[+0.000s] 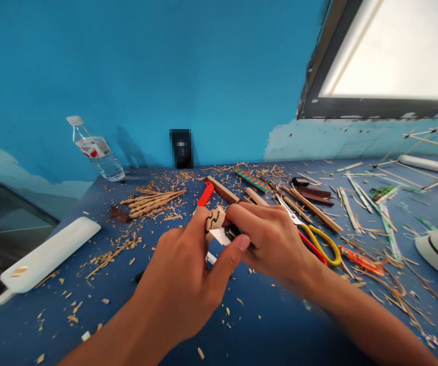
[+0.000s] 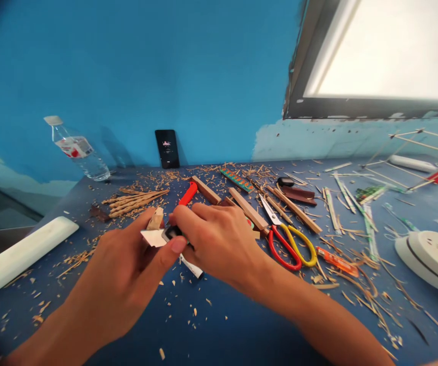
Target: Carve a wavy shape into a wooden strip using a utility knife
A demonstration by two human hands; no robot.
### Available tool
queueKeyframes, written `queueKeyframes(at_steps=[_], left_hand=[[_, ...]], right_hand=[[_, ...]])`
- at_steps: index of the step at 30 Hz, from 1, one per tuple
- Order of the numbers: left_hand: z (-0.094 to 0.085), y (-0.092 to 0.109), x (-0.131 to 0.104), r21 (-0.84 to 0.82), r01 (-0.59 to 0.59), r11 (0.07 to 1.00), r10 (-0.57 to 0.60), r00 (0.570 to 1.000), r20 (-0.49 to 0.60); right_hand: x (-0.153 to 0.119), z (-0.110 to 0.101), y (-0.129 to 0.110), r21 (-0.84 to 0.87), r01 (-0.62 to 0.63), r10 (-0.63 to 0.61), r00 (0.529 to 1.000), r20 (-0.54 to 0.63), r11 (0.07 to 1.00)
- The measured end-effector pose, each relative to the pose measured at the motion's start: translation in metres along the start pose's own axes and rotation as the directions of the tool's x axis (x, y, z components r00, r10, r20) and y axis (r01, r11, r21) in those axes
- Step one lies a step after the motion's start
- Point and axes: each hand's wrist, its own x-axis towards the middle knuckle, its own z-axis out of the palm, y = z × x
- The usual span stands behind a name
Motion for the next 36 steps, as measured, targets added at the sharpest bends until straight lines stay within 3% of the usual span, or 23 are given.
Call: queueKeyframes(at_steps=[5,10,16,18,20,22,24,25,27,29,31,36], left_hand=[[0.007,-0.005,0.003,0.030,0.096,0.995,-0.096,0.995,-0.003],[0.015,-0.008,0.012,-0.035,0.204,0.978,-0.204,0.979,0.005],[0.017,-0.012,0.015,-0.190,0.236,0.953,-0.229,0.972,0.054],[0.014,-0.010,0.013,-0.312,0.256,0.915,-0.235,0.967,0.101],[0.009,-0.007,0.010,-0.530,0.326,0.783,-0.236,0.944,0.232],[0.002,-0.005,0.007,-0.733,0.398,0.552,-0.185,0.915,0.358],[-0.003,-0.005,0.006,-0.841,0.402,0.363,-0.150,0.916,0.373],[-0.006,-0.005,0.006,-0.866,0.382,0.322,-0.167,0.924,0.345],[-0.010,-0.007,0.008,-0.878,0.307,0.366,-0.223,0.945,0.238],[-0.014,-0.009,0.009,-0.847,0.192,0.496,-0.220,0.971,0.091],[-0.018,-0.010,0.011,-0.797,0.087,0.597,-0.167,0.986,-0.017],[-0.025,-0.010,0.008,-0.677,-0.027,0.735,-0.097,0.985,-0.145]], right_hand=[[0.000,0.011,-0.003,-0.215,-0.137,0.136,0.991,-0.019,0.967],[0.004,0.026,0.002,-0.390,-0.163,0.138,0.986,-0.091,0.906],[0.005,0.037,0.011,-0.393,-0.134,0.067,0.982,-0.179,0.910],[0.005,0.036,0.014,-0.328,-0.133,0.060,0.973,-0.223,0.935],[0.005,0.032,0.017,-0.142,-0.102,0.067,0.970,-0.233,0.985],[0.007,0.026,0.019,0.067,-0.059,0.072,0.976,-0.205,0.996],[0.011,0.021,0.018,0.186,-0.035,0.066,0.985,-0.159,0.982],[0.012,0.018,0.016,0.262,-0.041,0.077,0.988,-0.131,0.964],[0.015,0.014,0.012,0.497,-0.096,0.133,0.990,-0.039,0.862],[0.017,0.010,0.008,0.717,-0.164,0.182,0.982,0.053,0.677],[0.017,0.008,0.004,0.805,-0.200,0.191,0.975,0.110,0.559],[0.015,0.006,0.002,0.779,-0.271,0.212,0.961,0.180,0.566]])
